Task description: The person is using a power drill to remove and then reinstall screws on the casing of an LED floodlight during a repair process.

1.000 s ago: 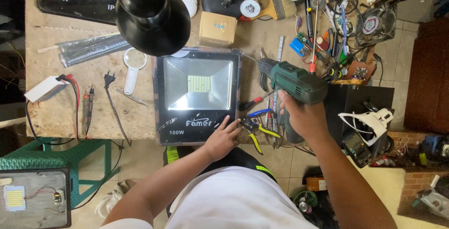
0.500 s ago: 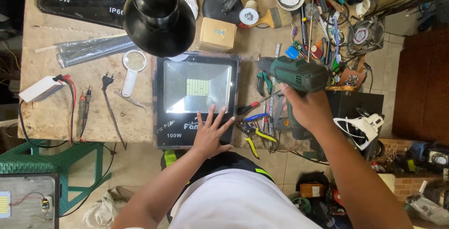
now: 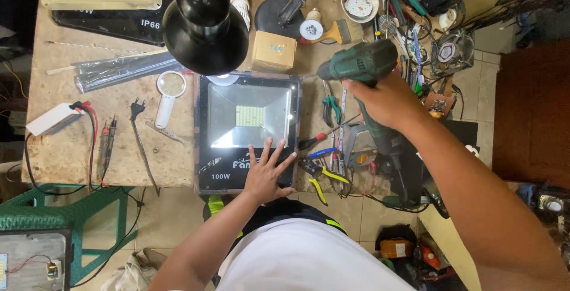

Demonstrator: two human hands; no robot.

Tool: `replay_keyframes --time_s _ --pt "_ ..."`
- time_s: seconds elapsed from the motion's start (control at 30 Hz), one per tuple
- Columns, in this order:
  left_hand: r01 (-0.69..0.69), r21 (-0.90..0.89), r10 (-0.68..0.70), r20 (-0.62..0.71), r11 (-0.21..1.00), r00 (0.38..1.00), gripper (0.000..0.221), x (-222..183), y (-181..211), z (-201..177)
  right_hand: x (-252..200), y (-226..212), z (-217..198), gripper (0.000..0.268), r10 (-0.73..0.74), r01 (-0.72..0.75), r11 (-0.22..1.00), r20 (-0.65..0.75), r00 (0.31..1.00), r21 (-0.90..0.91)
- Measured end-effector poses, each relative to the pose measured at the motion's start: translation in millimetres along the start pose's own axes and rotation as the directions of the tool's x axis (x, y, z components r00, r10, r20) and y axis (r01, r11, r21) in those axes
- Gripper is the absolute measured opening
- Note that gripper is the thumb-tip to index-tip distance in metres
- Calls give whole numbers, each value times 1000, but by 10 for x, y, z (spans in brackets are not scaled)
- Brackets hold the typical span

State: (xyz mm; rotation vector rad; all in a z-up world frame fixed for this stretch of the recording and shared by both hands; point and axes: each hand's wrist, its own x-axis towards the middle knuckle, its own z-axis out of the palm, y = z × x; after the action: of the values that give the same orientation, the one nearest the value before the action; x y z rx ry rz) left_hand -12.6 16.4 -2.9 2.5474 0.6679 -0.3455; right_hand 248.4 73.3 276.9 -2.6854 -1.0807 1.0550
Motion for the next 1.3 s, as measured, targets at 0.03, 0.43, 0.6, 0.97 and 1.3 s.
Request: replay_keyframes --time_s 0.03,0.43,0.6,0.97,1.3 --pt "-1 -2 1 -7 1000 1000 103 -7 0 -4 -20 -49 -19 46 -16 16 1000 8 1000 4" --pt "-6 -44 5 -19 999 1000 103 -26 10 -15 -90 -86 32 50 -32 33 997 11 999 -66" --pt "-2 -27 1 -45 1000 999 104 -33 37 -37 -96 -48 46 50 -58 58 998 -4 998 -29" --pt "-9 -4 9 -31 1000 999 103 -35 102 -104 -82 60 57 45 -80 80 997 -35 996 8" --pt "-142 226 166 -94 964 982 100 159 150 -110 58 42 38 47 -51 49 998 -33 998 -41"
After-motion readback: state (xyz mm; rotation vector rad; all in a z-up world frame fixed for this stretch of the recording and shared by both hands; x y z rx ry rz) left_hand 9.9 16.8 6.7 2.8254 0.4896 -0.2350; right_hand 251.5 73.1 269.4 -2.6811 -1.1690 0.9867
